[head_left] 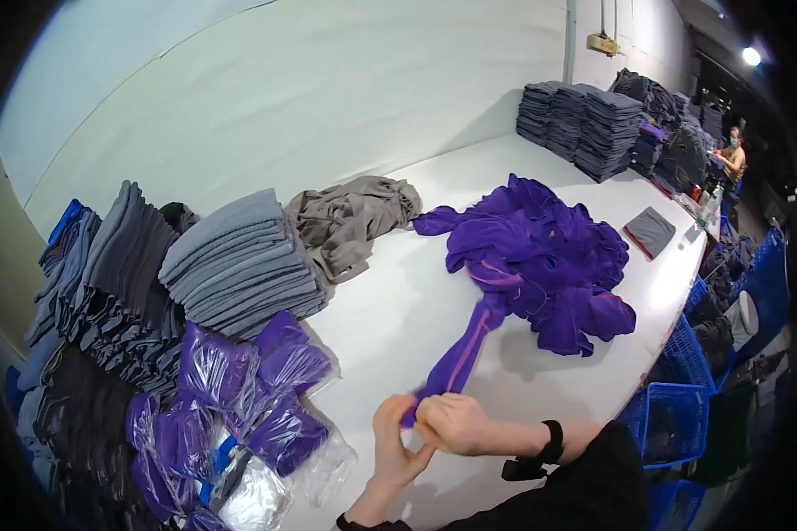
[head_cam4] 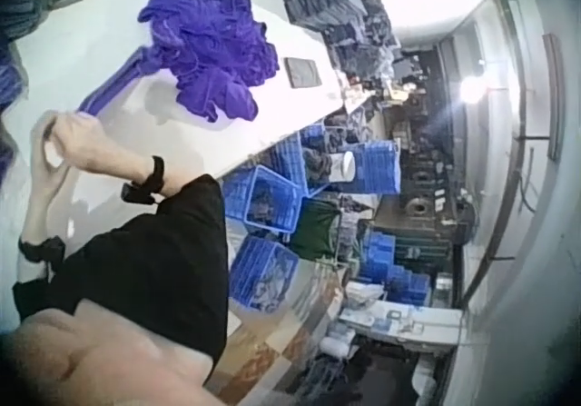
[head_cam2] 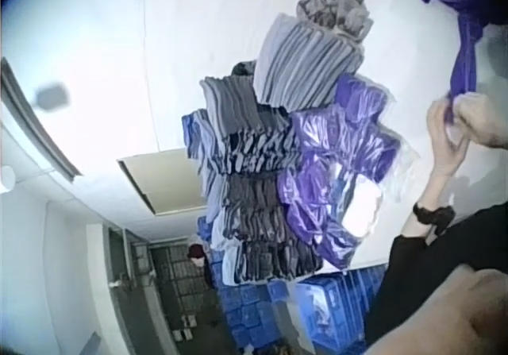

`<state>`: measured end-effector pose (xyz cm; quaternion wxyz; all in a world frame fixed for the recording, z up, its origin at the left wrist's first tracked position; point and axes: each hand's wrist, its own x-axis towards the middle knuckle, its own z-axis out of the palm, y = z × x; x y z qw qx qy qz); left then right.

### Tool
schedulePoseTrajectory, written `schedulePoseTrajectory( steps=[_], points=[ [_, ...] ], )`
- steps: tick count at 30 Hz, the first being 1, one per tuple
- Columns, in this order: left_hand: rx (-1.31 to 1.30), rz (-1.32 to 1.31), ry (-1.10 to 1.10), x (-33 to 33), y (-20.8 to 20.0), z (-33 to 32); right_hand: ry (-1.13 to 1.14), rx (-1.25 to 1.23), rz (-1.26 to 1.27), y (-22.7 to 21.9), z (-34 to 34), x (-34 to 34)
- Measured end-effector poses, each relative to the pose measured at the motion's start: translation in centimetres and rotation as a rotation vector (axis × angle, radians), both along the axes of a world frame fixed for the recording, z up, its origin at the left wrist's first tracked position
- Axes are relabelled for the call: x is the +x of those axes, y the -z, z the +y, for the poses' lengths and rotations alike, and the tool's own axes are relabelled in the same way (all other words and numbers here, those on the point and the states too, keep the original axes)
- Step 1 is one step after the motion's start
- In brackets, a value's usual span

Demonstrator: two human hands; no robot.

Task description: Folding pieces of purple fabric and placing them into individual plastic bags.

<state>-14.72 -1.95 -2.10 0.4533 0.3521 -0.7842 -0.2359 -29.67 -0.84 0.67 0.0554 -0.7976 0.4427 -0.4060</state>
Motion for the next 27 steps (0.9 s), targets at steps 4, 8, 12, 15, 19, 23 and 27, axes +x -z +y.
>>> schedulePoseTrajectory(
  steps=[4, 8, 12, 15, 19, 23, 27],
  points=[
    [0.857, -0.041, 0.32, -0.2, 5.5, 4.2, -0.188, 0.545, -0.22, -7.6, 3.5, -2.9],
    [1.085, 0.21, 0.424, 5.5, 6.8, 2.6, -0.58, 0.699, -1.47, -8.5, 0.1, -10.6],
    [1.366, 1.134, 0.505, 5.2, 9.5, 0.7, -0.053, 1.447, -1.605, 4.6, 2.1, -9.7],
    [1.48, 1.126, 0.567, 4.4, 8.0, 6.4, -0.382, 1.387, -1.993, 12.3, 9.3, -7.8],
    [1.475, 1.289, 1.146, 7.6, 8.0, 8.7, -0.475, 1.459, -1.501, 10.0, 10.2, -8.5],
    [1.2, 0.485, 0.409, 7.7, -0.5, 7.0, -0.377, 1.068, -0.538, -2.8, 6.3, -8.9],
    [0.609, 0.294, -0.22, 9.8, -4.0, -0.7, 0.134, 0.987, -0.694, -5.7, 0.4, -11.6]
  ],
)
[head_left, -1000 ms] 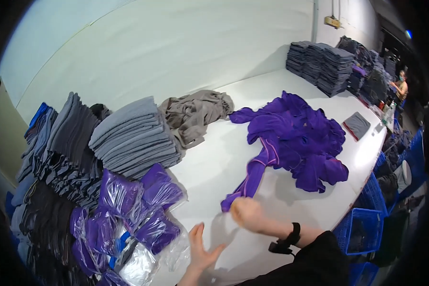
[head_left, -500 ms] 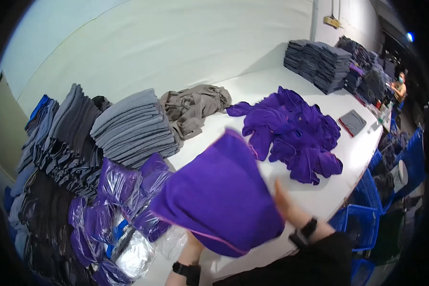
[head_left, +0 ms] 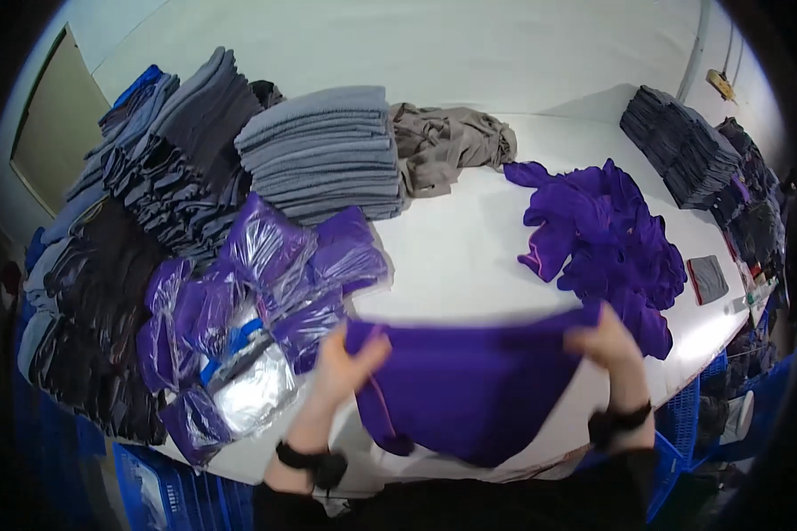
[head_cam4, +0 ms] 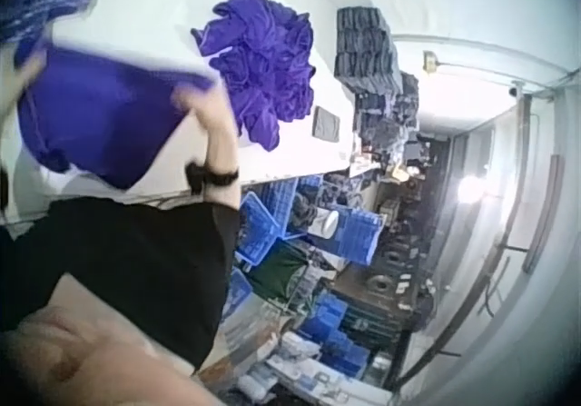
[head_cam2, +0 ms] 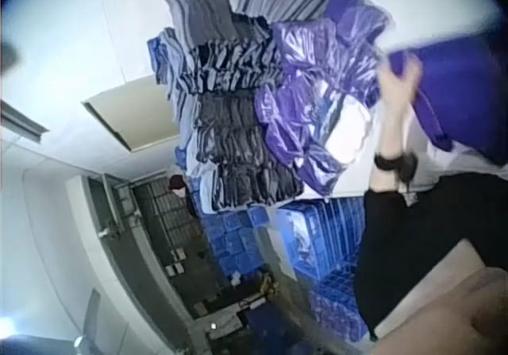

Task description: Folding pieces of purple fabric and placing them into individual plastic bags.

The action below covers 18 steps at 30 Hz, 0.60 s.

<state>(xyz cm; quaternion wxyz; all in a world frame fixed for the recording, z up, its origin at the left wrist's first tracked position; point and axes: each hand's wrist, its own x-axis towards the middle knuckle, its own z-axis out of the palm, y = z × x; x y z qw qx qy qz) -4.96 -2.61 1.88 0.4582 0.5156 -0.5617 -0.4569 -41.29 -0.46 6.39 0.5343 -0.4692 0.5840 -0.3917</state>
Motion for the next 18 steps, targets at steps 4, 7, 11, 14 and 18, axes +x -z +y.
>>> schedulePoseTrajectory(
  steps=[4, 7, 11, 14, 18],
  points=[
    [-0.201, 0.213, -0.219, 1.6, -2.4, -4.9, 0.094, -0.252, -0.239, -3.7, -6.0, 0.2],
    [-0.205, 0.33, -0.293, 2.6, -1.5, -4.4, 0.125, -0.29, -0.275, -2.8, -6.1, -0.3],
    [-0.047, 0.393, -0.296, 2.8, 4.4, -1.5, 0.311, -0.253, -0.362, 4.3, -3.7, -2.5],
    [-0.121, 0.363, -0.244, 2.6, 9.8, 2.1, 0.324, -0.105, -0.29, 10.4, 1.1, -5.1],
    [0.297, 0.228, -0.103, 3.5, 15.6, 8.1, 0.374, 0.347, -0.265, 15.8, 6.1, -4.7]
  ],
)
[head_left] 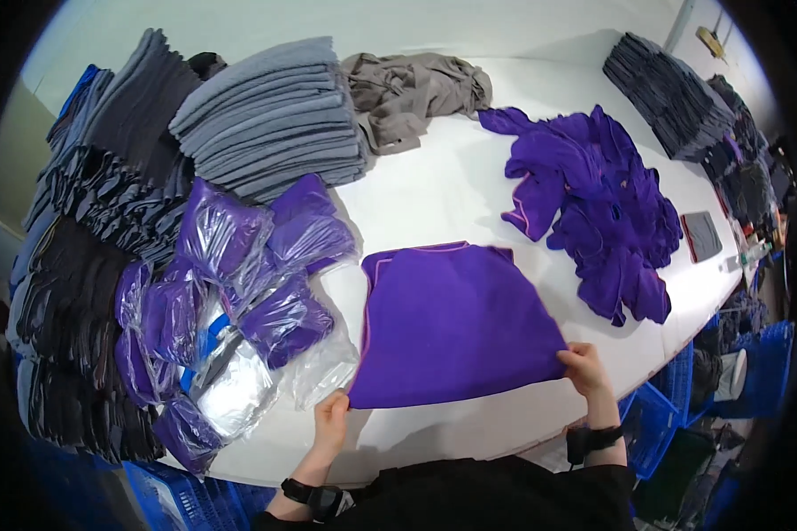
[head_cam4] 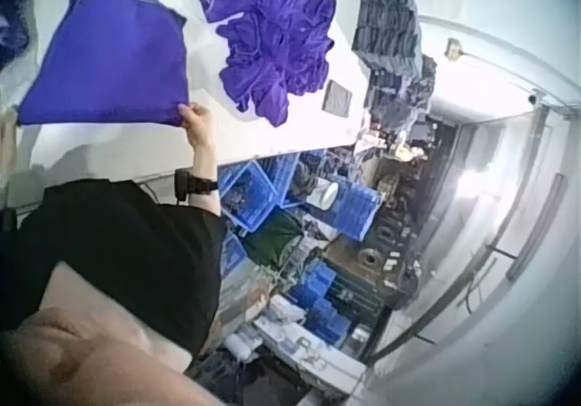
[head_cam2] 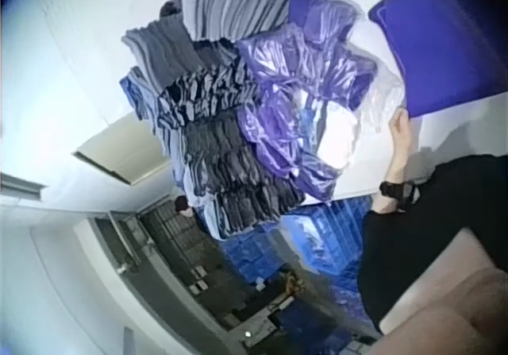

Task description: Folding pieces of purple fabric and placing them into individual plastic bags.

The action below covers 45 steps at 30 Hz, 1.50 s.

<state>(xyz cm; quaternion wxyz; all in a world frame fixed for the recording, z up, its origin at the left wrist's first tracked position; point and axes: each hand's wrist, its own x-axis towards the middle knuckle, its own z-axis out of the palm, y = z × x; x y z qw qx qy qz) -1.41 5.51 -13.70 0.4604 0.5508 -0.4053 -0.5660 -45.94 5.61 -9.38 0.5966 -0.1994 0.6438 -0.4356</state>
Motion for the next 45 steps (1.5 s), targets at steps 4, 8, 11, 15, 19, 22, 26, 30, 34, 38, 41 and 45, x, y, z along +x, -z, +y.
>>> schedulePoseTrajectory(
  steps=[4, 8, 11, 15, 19, 22, 26, 30, 34, 38, 41, 45],
  points=[
    [0.281, 0.349, -0.181, -4.0, 0.6, -3.7, 0.114, -0.098, -0.07, 5.3, -2.3, -0.4],
    [-0.408, -0.237, -0.419, -10.9, 5.0, -9.9, -0.082, -0.006, 1.111, 7.4, -7.8, 4.9],
    [-1.062, -0.659, 0.484, -11.4, 11.2, -7.3, -0.302, -0.084, 1.365, 6.9, -10.6, 13.9],
    [-0.86, -1.145, 0.491, -16.3, 5.7, -7.6, -0.482, -0.59, 1.145, 6.6, -8.1, 15.8],
    [-0.313, -0.349, 0.207, -12.8, 6.0, -4.6, -0.64, -0.803, 1.389, 10.1, -1.5, 15.3],
    [-0.599, -0.533, 0.078, -7.1, 3.7, -2.8, -0.816, -1.01, 1.384, 8.5, -4.8, 18.8],
    [-0.568, -1.404, -0.228, -0.3, -0.2, -3.3, -1.059, -0.906, 1.327, 7.3, -16.2, 25.2],
    [-0.207, -1.599, -0.263, 4.8, 3.0, -3.3, -0.873, -1.052, 1.146, 5.9, -22.5, 29.1],
    [-0.229, -1.234, -0.418, 8.6, 6.7, -1.4, -1.623, -0.926, 1.377, 3.6, -17.7, 26.2],
    [-0.55, -1.13, -0.409, 9.3, 4.5, -2.5, -1.35, -0.751, 1.19, 6.5, -12.4, 23.9],
    [-0.657, -1.215, -0.248, 8.6, 1.9, -2.1, -1.64, -0.662, 0.776, 2.5, -6.5, 28.9],
    [-0.723, -1.097, -0.036, 5.2, 2.0, 1.2, -0.977, 0.399, -0.217, 8.2, -6.7, 33.0]
  ],
)
